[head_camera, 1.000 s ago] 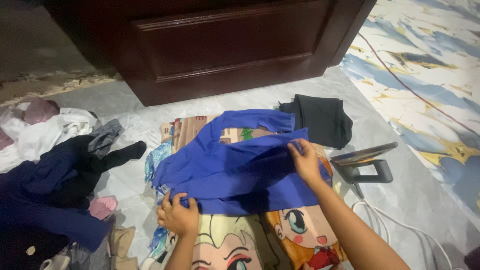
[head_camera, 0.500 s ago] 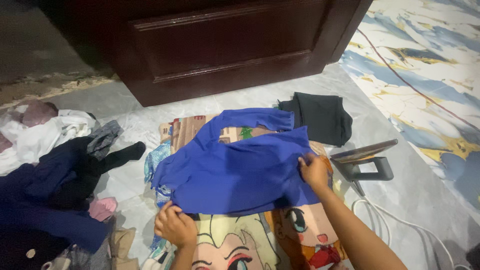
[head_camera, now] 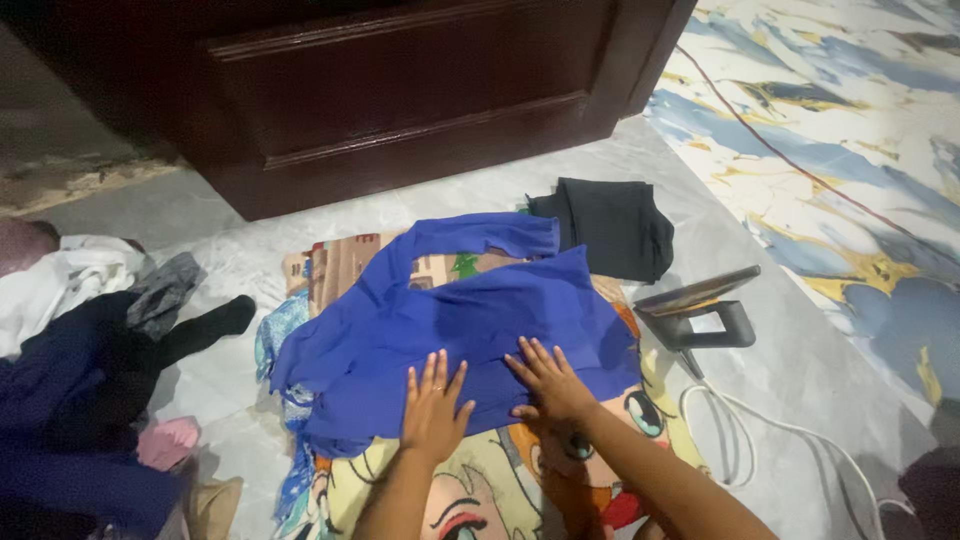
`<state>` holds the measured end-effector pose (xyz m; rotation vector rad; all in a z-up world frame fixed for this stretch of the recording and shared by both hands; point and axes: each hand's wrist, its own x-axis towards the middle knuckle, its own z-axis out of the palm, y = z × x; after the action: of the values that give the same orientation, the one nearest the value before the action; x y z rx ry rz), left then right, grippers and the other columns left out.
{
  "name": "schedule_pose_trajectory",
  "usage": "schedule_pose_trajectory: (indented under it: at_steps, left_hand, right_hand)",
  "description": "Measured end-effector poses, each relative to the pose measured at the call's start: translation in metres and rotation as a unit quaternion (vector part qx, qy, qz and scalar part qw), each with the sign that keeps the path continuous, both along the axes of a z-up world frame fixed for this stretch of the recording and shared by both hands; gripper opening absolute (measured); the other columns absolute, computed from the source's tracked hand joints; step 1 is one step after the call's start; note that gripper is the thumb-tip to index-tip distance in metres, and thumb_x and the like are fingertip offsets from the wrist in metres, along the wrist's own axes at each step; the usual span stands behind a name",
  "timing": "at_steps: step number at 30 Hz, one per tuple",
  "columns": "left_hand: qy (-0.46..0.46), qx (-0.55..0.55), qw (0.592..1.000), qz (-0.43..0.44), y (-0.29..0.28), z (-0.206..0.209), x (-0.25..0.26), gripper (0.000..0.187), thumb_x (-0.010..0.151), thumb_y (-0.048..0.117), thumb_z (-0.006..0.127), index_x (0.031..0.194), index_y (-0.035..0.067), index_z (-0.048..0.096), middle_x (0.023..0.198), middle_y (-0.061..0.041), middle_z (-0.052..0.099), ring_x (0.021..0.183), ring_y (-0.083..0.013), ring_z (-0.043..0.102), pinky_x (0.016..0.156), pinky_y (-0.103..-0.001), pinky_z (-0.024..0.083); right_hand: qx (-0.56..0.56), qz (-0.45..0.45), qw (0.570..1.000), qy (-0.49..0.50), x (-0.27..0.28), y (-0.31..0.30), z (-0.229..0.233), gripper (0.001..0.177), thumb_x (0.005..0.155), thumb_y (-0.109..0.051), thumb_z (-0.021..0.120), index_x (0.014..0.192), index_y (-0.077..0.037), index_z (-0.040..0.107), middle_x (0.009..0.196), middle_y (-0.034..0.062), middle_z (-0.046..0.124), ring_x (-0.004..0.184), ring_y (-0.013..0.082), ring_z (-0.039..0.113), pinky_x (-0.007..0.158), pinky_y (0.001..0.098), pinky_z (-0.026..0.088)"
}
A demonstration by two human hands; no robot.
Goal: The person irons a blue dress laid out on a patterned mat on the floor. They smooth the fabric with their hands and use an iron to press the dress, focusing on different sections.
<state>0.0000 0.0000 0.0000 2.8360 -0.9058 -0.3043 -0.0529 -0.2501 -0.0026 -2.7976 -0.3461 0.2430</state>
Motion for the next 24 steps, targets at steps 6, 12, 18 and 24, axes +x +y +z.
schedule_pose_trajectory:
  at_steps: [6,12,18,24]
  left_hand:
    - [0.050,0.104,0.993,0.006,0.010,0.031,0.003,0.082,0.097,0.060,0.052,0.162,0.028,0.017,0.168,-0.020,0.001,0.153,-0.0464,0.005,0.120,-0.067,0.006]
    - [0.111,0.135,0.984,-0.020,0.005,0.052,0.001,0.084,0.094,0.061,0.058,0.162,0.034,0.017,0.171,-0.015,-0.006,0.156,-0.0461,-0.002,0.117,-0.077,0.006]
    - [0.029,0.088,0.993,-0.068,0.012,0.004,0.000,0.083,0.089,0.025,0.068,0.160,0.031,0.025,0.170,-0.004,0.005,0.156,-0.0345,0.000,0.112,-0.081,0.004]
    - [0.063,0.094,0.989,-0.093,0.026,0.006,-0.004,0.086,0.087,0.023,0.069,0.161,0.032,0.024,0.171,-0.005,0.006,0.156,-0.0342,0.000,0.115,-0.079,0.004]
  right_hand:
    - [-0.053,-0.021,0.991,-0.119,-0.010,-0.059,-0.066,0.048,0.094,-0.032,0.066,0.139,-0.018,0.054,0.159,0.0159,0.041,0.149,0.0345,0.038,0.120,0.0524,0.029]
    - [-0.065,0.016,0.986,-0.153,-0.021,-0.091,-0.064,0.039,0.086,-0.015,0.061,0.124,-0.008,0.060,0.143,0.0110,0.057,0.141,0.0321,0.048,0.120,0.0562,0.032]
    - [-0.057,0.016,0.994,-0.092,-0.029,-0.080,-0.015,0.045,0.078,-0.018,0.062,0.120,-0.001,0.058,0.151,0.0214,0.046,0.141,0.0414,0.041,0.115,0.0604,0.030]
    - [0.050,-0.088,0.982,-0.158,-0.011,-0.081,-0.018,0.036,0.089,-0.034,0.066,0.100,0.000,0.063,0.149,0.0267,0.047,0.137,0.0462,0.041,0.106,0.0564,0.039]
